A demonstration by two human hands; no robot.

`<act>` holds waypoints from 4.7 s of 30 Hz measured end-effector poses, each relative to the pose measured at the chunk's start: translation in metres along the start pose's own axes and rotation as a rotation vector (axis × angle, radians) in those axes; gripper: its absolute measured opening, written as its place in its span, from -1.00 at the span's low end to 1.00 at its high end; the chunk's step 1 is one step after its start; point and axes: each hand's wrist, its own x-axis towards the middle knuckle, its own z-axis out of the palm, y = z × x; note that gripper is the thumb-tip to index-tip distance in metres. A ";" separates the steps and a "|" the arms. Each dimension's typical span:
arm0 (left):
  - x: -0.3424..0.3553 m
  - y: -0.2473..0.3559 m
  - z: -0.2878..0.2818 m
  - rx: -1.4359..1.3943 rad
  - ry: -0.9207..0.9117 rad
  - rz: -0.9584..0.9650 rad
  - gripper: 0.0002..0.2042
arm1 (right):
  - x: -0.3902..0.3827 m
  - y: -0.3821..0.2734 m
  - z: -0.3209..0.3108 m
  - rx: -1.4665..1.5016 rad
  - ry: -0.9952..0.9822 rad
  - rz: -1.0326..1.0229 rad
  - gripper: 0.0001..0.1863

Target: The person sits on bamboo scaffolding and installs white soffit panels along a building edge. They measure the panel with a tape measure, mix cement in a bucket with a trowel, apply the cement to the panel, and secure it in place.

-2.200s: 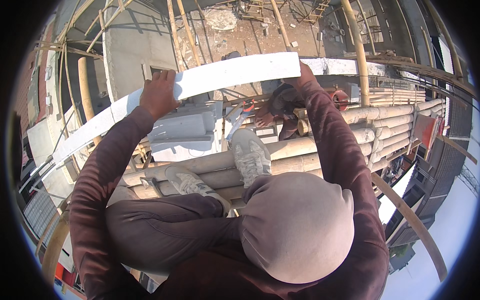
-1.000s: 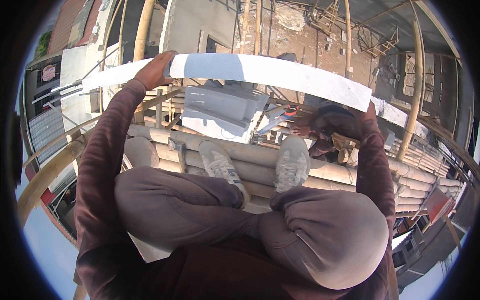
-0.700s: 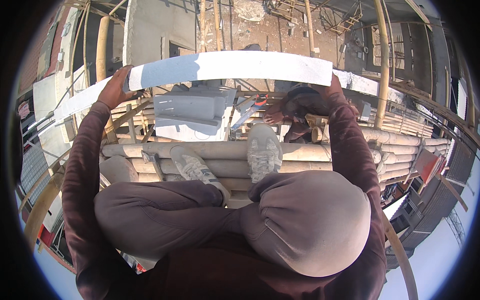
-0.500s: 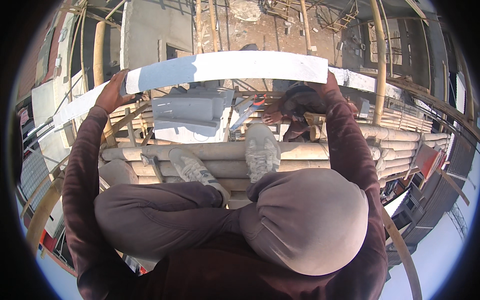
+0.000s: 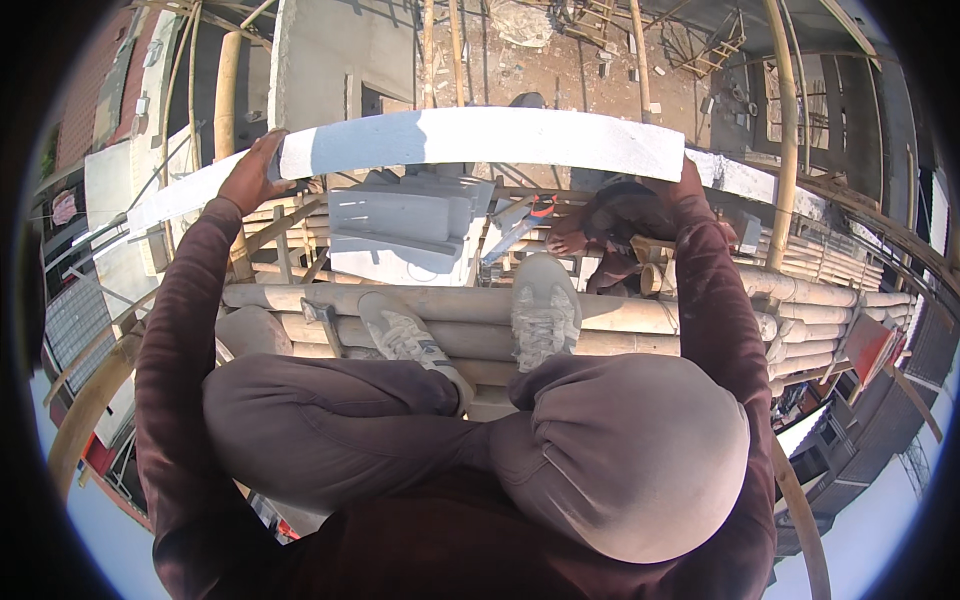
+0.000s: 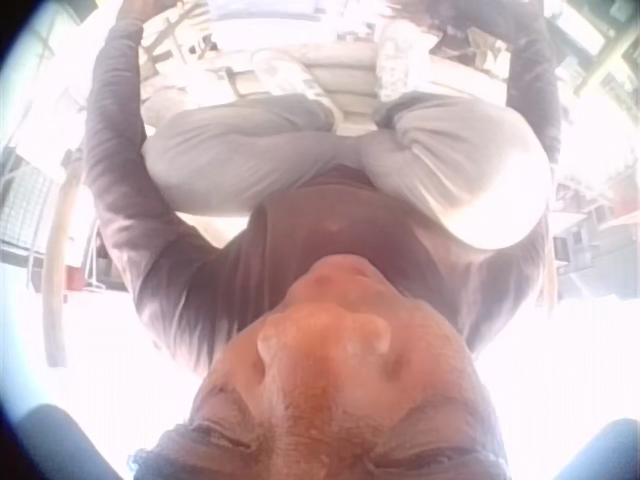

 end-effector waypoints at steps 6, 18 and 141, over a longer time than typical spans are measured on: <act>-0.017 -0.002 -0.004 0.032 -0.002 -0.028 -0.17 | 0.006 -0.009 0.014 0.057 -0.021 0.058 -0.44; -0.007 0.007 -0.005 0.050 -0.007 -0.043 -0.15 | -0.033 -0.024 -0.023 0.688 0.251 0.328 -0.51; 0.029 0.222 0.002 -0.290 -0.006 0.555 -0.08 | -0.097 -0.251 -0.053 0.826 0.320 -0.157 -0.64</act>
